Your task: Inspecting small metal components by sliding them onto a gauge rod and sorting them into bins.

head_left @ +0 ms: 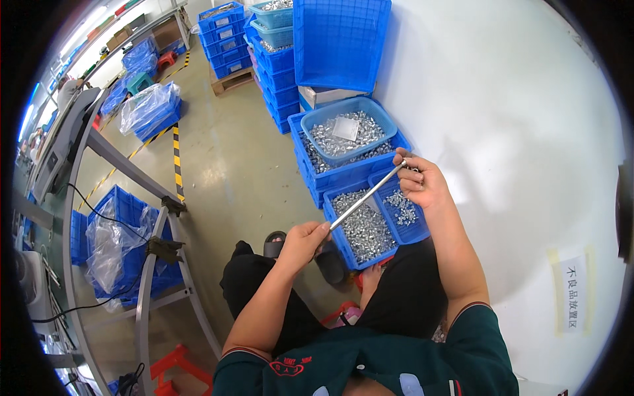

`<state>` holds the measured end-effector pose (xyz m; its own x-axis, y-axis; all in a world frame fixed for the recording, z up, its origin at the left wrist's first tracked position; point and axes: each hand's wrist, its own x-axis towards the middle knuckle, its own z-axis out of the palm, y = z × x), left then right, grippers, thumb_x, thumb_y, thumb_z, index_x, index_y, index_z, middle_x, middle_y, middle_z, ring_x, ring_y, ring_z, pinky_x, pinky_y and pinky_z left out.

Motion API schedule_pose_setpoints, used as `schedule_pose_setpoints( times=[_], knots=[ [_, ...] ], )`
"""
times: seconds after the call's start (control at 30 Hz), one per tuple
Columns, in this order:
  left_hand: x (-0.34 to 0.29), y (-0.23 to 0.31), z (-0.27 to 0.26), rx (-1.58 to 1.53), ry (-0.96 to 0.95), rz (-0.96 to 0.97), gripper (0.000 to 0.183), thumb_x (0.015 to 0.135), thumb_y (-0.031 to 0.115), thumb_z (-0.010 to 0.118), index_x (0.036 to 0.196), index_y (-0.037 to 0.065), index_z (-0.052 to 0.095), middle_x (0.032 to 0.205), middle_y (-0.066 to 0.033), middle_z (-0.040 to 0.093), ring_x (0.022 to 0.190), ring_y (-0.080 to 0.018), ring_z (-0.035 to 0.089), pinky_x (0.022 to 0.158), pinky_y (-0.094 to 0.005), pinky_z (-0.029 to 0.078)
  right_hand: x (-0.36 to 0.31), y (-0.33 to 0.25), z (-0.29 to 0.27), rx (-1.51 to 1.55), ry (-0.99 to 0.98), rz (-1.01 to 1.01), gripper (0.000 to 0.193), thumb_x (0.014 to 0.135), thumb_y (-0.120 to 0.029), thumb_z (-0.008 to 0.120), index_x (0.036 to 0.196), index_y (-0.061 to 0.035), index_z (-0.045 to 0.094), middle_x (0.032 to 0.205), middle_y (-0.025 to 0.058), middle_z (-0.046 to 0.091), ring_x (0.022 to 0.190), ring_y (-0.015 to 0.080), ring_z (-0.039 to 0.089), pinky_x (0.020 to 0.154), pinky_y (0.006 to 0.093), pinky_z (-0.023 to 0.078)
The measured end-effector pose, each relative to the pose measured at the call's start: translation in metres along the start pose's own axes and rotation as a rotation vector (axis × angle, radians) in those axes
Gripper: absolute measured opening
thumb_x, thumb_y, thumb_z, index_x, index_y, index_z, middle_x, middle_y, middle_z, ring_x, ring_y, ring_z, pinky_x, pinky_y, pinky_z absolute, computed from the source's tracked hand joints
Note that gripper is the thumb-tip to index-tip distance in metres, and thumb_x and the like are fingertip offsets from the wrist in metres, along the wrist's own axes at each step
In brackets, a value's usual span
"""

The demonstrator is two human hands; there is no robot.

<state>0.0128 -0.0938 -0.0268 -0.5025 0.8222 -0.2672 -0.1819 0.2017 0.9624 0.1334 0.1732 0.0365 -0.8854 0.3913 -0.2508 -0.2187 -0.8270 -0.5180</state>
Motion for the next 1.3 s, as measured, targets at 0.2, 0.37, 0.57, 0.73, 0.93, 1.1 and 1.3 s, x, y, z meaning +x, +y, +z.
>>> schedule_pose_setpoints(
  times=[0.2,0.37,0.57,0.73,0.93,1.1,1.3],
  knots=[
    [0.000,0.003,0.000,0.054,0.004,0.013,0.032,0.089,0.028,0.053,0.073,0.001,0.060,0.056,0.0018,0.047,0.051,-0.0053,0.042,0.047,-0.0221,0.034,-0.007,-0.009,-0.002,0.052,-0.118,0.084,0.021,0.079,0.003,0.047,0.098,0.0026,0.055,0.082,0.0120,0.060,0.040,0.0038,0.036,0.031,0.0164,0.027],
    [0.005,-0.009,0.000,0.244,0.109,0.163,0.030,0.089,0.028,0.053,0.075,0.002,0.061,0.057,0.0010,0.048,0.053,-0.0057,0.044,0.048,-0.0232,0.035,-0.009,-0.009,-0.003,0.089,-0.177,0.114,0.020,0.079,0.002,0.047,0.097,0.0024,0.055,0.083,0.0131,0.060,0.040,0.0042,0.036,0.031,0.0173,0.026],
    [0.010,-0.014,0.004,0.165,0.093,0.153,0.031,0.088,0.028,0.053,0.073,0.001,0.060,0.054,0.0017,0.047,0.051,-0.0050,0.043,0.046,-0.0233,0.034,-0.009,-0.005,0.002,-0.148,0.025,-0.028,0.015,0.083,-0.002,0.049,0.096,0.0015,0.055,0.086,0.0118,0.060,0.042,0.0036,0.036,0.034,0.0164,0.028],
    [0.014,-0.014,0.005,0.022,0.023,0.027,0.032,0.089,0.030,0.052,0.072,0.003,0.059,0.055,0.0021,0.048,0.048,-0.0046,0.041,0.043,-0.0212,0.031,-0.004,0.003,-0.001,-0.425,0.112,-0.151,0.018,0.089,-0.015,0.052,0.095,0.0014,0.056,0.081,0.0043,0.053,0.046,0.0030,0.035,0.035,0.0159,0.027],
    [0.009,-0.009,0.009,-0.095,-0.031,-0.063,0.032,0.089,0.032,0.051,0.075,0.003,0.058,0.056,-0.0004,0.047,0.044,-0.0071,0.040,0.041,-0.0211,0.029,-0.006,0.011,0.007,-0.581,0.133,-0.277,0.020,0.089,-0.019,0.054,0.092,0.0006,0.055,0.070,0.0004,0.044,0.046,0.0033,0.035,0.035,0.0162,0.026],
    [0.006,-0.008,0.012,-0.190,-0.090,-0.089,0.033,0.089,0.032,0.051,0.075,0.003,0.057,0.055,-0.0011,0.048,0.042,-0.0073,0.040,0.040,-0.0215,0.031,-0.002,0.019,0.009,-0.492,0.141,-0.304,0.018,0.089,-0.020,0.054,0.088,-0.0015,0.055,0.068,0.0000,0.043,0.044,0.0042,0.034,0.035,0.0176,0.024],
    [0.008,-0.014,0.009,-0.152,-0.056,-0.077,0.033,0.089,0.032,0.051,0.075,0.004,0.057,0.055,-0.0013,0.048,0.041,-0.0079,0.041,0.039,-0.0210,0.031,-0.001,0.014,0.009,-0.479,0.107,-0.245,0.019,0.089,-0.021,0.055,0.090,-0.0019,0.056,0.068,-0.0002,0.046,0.044,0.0042,0.036,0.035,0.0172,0.024]
  ],
)
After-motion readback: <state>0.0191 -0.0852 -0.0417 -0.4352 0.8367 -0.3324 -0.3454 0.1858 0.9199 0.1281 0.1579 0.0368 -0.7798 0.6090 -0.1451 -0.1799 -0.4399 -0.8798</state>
